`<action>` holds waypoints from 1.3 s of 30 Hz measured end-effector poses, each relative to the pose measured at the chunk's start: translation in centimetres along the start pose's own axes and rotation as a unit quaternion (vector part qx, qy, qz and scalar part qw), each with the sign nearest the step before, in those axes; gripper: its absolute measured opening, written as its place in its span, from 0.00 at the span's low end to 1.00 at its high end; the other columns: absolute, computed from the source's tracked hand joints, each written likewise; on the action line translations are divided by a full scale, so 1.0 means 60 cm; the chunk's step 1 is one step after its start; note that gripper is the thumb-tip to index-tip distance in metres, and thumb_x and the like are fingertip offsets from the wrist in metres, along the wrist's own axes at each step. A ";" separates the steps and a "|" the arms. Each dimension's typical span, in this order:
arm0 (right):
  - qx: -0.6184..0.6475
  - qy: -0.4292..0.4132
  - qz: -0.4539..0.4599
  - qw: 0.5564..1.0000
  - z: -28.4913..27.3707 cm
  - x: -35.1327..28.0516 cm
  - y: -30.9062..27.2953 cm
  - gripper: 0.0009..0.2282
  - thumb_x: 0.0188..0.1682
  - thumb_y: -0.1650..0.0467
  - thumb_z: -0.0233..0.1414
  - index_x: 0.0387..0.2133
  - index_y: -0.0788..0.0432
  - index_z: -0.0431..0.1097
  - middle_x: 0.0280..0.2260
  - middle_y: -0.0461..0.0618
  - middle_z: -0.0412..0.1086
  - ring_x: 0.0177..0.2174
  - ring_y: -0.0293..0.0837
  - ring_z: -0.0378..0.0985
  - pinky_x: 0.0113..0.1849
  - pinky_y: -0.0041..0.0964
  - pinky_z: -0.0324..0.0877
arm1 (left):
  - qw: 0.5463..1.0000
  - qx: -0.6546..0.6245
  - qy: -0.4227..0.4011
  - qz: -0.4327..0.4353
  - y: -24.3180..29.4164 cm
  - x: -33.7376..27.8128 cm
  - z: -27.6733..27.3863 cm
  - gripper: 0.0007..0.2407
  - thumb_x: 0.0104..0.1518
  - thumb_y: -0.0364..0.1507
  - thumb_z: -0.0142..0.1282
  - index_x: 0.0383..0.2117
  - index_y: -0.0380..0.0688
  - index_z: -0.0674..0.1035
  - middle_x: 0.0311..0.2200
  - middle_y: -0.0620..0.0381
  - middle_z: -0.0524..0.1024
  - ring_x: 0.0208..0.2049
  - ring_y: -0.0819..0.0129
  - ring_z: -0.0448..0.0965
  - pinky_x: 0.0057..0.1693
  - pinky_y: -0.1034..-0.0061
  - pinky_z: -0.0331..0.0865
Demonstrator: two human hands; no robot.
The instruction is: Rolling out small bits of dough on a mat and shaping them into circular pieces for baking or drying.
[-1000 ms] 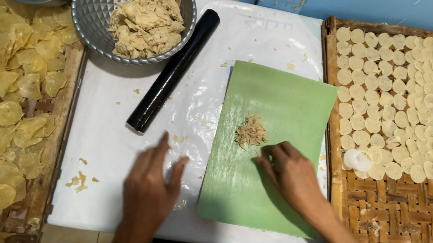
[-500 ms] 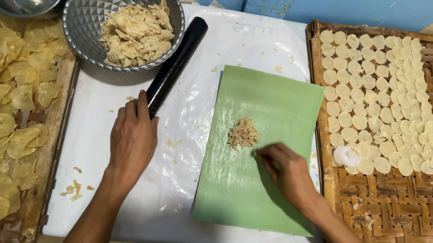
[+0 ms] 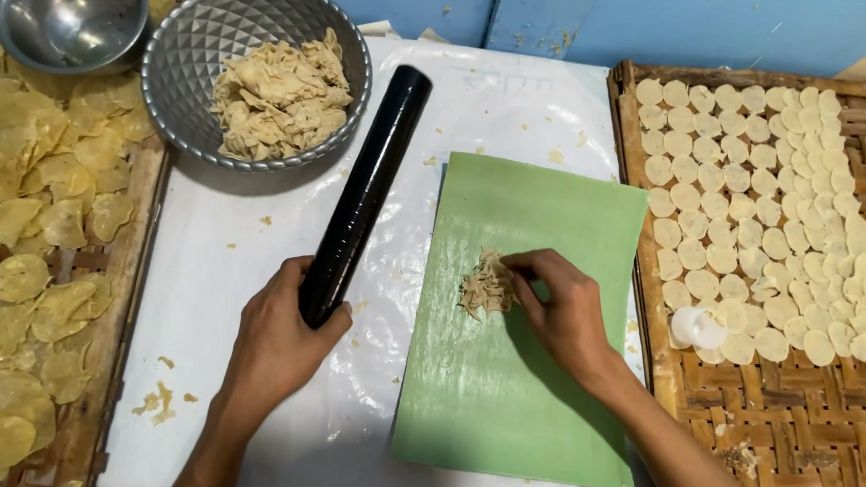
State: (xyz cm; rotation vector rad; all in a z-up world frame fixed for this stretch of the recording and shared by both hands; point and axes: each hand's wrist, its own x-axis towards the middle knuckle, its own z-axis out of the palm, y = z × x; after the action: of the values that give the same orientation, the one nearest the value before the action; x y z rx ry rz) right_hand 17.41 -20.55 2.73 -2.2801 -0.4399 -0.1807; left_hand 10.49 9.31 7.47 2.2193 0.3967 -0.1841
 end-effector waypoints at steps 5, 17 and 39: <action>0.140 -0.050 0.068 0.986 0.002 0.014 0.005 0.05 0.47 0.77 0.59 0.36 0.61 0.75 0.33 0.48 0.79 0.34 0.38 0.82 0.40 0.29 0.79 | 1.000 0.020 0.014 0.010 -0.002 -0.021 0.009 0.23 0.49 0.36 0.61 0.53 0.49 0.73 0.45 0.57 0.82 0.46 0.59 0.81 0.50 0.66 0.71; 0.073 -0.065 -0.016 0.995 -0.019 0.021 -0.007 0.07 0.46 0.77 0.55 0.36 0.60 0.78 0.37 0.51 0.80 0.36 0.44 0.85 0.40 0.34 0.82 | 0.999 0.022 -0.003 0.031 -0.010 -0.031 0.036 0.22 0.48 0.37 0.61 0.52 0.53 0.75 0.41 0.61 0.82 0.42 0.63 0.81 0.49 0.70 0.71; -0.037 -0.167 -0.007 0.985 -0.133 0.199 -0.026 0.21 0.59 0.61 0.40 0.58 0.62 0.67 0.52 0.61 0.72 0.40 0.51 0.81 0.41 0.40 0.79 | 0.921 0.234 0.029 0.311 0.004 -0.016 0.044 0.21 0.63 0.43 0.54 0.57 0.45 0.72 0.39 0.51 0.76 0.35 0.54 0.78 0.38 0.58 0.74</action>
State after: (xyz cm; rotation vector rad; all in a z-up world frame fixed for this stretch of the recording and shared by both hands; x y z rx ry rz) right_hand 28.01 -22.36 12.37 -2.3874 -0.6295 0.1861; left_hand 9.68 6.88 6.27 2.7027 -0.3775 0.1484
